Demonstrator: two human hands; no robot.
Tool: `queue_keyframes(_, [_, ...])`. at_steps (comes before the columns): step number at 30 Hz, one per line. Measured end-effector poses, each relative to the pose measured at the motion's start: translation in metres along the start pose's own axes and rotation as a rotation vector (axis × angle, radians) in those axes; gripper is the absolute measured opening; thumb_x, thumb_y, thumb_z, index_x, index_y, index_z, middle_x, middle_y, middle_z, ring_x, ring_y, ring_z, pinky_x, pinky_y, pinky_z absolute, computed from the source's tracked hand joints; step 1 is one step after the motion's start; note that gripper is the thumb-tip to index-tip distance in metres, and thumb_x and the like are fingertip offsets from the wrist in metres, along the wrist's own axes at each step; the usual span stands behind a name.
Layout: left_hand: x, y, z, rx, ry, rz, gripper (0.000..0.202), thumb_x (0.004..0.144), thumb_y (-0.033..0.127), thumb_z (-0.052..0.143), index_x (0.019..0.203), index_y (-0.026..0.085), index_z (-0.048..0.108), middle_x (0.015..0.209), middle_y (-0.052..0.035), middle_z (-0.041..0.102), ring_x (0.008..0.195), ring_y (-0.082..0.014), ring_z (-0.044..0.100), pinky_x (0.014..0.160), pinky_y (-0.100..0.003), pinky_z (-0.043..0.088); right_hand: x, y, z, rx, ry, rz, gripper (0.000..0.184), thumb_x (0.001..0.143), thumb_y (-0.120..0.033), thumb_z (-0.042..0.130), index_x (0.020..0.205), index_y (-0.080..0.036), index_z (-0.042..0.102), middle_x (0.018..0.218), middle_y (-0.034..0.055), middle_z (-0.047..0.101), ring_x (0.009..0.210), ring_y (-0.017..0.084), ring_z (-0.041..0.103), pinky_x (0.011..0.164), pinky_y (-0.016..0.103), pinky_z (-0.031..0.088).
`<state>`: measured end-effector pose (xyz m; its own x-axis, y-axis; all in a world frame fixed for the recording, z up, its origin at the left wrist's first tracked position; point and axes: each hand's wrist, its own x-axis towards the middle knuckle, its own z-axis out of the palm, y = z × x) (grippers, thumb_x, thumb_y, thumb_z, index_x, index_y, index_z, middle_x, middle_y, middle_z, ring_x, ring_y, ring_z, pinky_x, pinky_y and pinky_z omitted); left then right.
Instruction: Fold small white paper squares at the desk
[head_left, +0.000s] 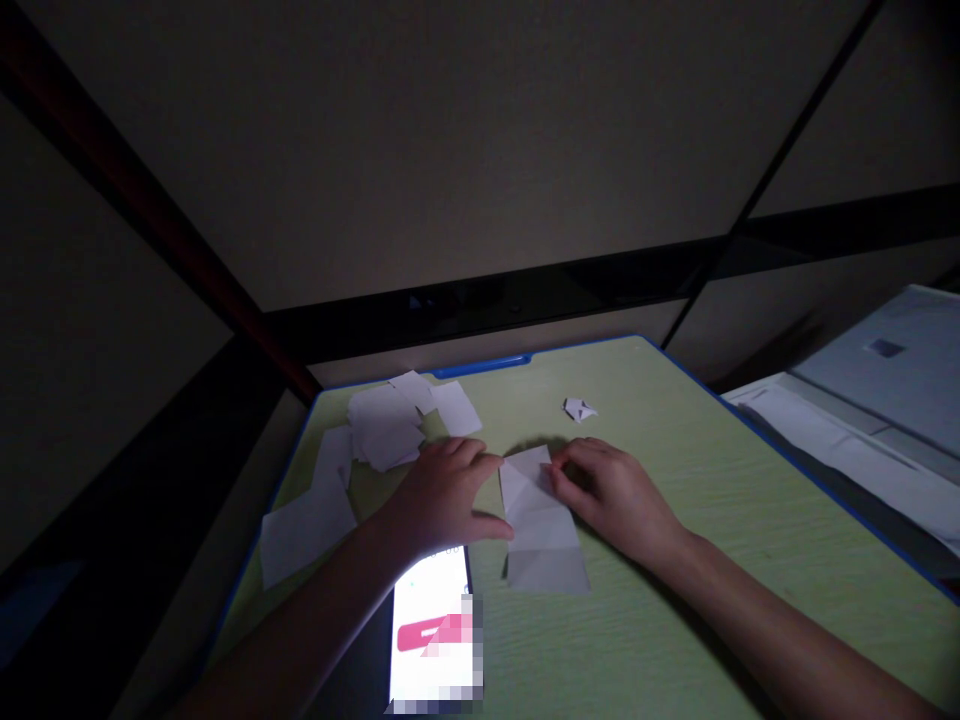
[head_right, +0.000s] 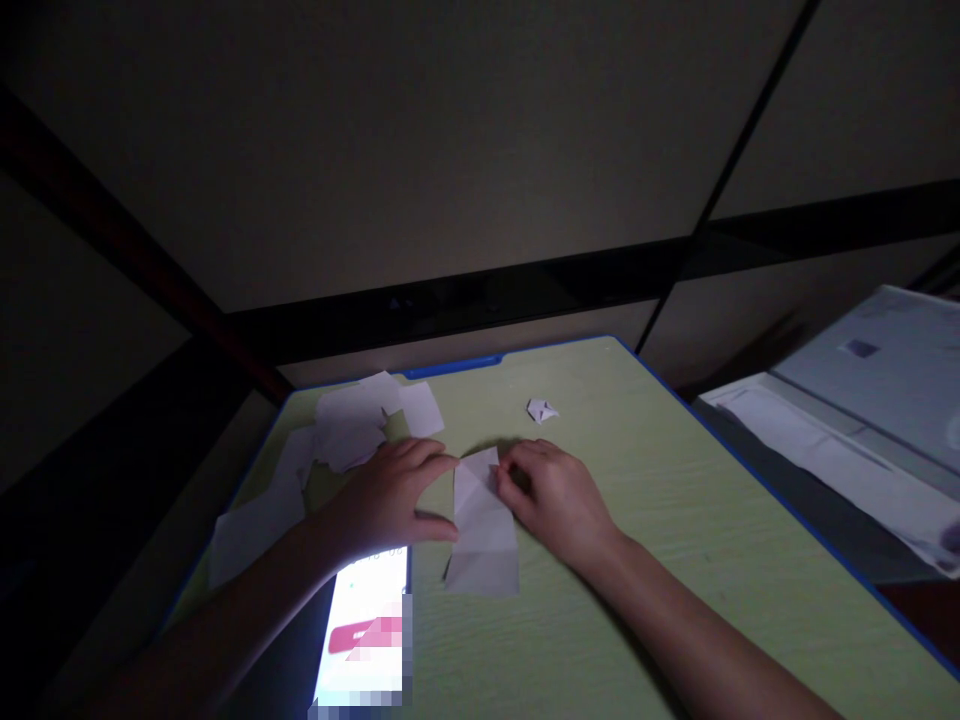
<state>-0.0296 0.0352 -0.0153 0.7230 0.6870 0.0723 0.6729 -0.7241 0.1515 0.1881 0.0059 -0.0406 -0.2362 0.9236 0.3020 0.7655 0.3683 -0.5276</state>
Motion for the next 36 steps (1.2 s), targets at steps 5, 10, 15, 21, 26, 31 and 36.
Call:
queue_keyframes(5, [0.001,0.0,0.003,0.016,-0.01,-0.013,0.068,0.059,0.06,0.065,0.116,0.024,0.053,0.114,-0.0083,0.052,0.105,-0.0271,0.047,0.086,-0.038,0.036,0.001,0.001,0.004,-0.001,-0.059,0.11,0.013,0.078,-0.03,0.052,0.077,-0.019,0.057,0.068,0.0024,0.06,0.059,0.015,0.051,0.053,0.025,0.034])
queue_keyframes(10, [0.0,0.001,0.002,-0.019,-0.028,-0.059,0.07,0.057,0.057,0.067,0.118,0.025,0.053,0.118,-0.0086,0.052,0.108,-0.0281,0.046,0.087,-0.039,0.035,0.004,0.003,0.012,0.047,-0.021,0.234,0.017,0.076,-0.032,0.053,0.066,-0.019,0.056,0.059,0.0004,0.057,0.053,0.013,0.048,0.05,0.025,0.029])
queue_keyframes(15, [-0.004,0.011,0.006,-0.283,0.118,-0.188,0.072,0.062,0.041,0.069,0.127,0.025,0.042,0.122,-0.0077,0.053,0.112,-0.027,0.045,0.092,-0.04,0.034,0.005,0.006,0.016,0.587,0.083,0.276,0.023,0.076,-0.037,0.054,0.064,-0.018,0.048,0.056,-0.0029,0.047,0.051,0.011,0.043,0.047,0.022,0.03])
queue_keyframes(21, [-0.006,0.025,0.006,-1.102,0.362,-0.37,0.024,0.077,0.03,0.051,0.091,0.013,0.059,0.083,-0.0071,0.065,0.079,-0.0174,0.06,0.068,-0.027,0.044,0.008,-0.025,0.003,0.942,0.166,0.298,0.027,0.069,-0.038,0.065,0.063,-0.016,0.05,0.051,-0.0052,0.043,0.047,0.009,0.038,0.046,0.022,0.028])
queue_keyframes(26, [-0.019,0.031,-0.011,-1.258,0.444,-0.433,0.018,0.073,0.03,0.051,0.066,0.014,0.055,0.058,0.0009,0.054,0.054,-0.0112,0.051,0.049,-0.02,0.037,0.013,-0.055,-0.001,1.01,0.202,0.26,0.026,0.069,-0.035,0.066,0.06,-0.016,0.05,0.05,-0.0053,0.043,0.047,0.008,0.038,0.045,0.021,0.028])
queue_keyframes(31, [-0.031,0.023,-0.014,-1.26,0.573,-0.392,0.016,0.072,0.029,0.052,0.064,0.015,0.052,0.057,0.0024,0.05,0.053,-0.0097,0.046,0.048,-0.019,0.034,0.023,-0.065,0.011,1.117,0.107,0.287,0.028,0.073,-0.034,0.062,0.059,-0.018,0.044,0.046,-0.007,0.04,0.04,0.006,0.033,0.038,0.018,0.023])
queue_keyframes(36, [-0.041,0.001,-0.004,-1.178,0.665,-0.472,0.014,0.07,0.027,0.055,0.064,0.014,0.053,0.056,0.0026,0.049,0.054,-0.0099,0.046,0.049,-0.019,0.033,0.033,-0.077,0.021,1.028,-0.102,0.273,0.027,0.072,-0.036,0.063,0.06,-0.017,0.048,0.044,-0.0098,0.035,0.03,0.003,0.025,0.029,0.017,0.015])
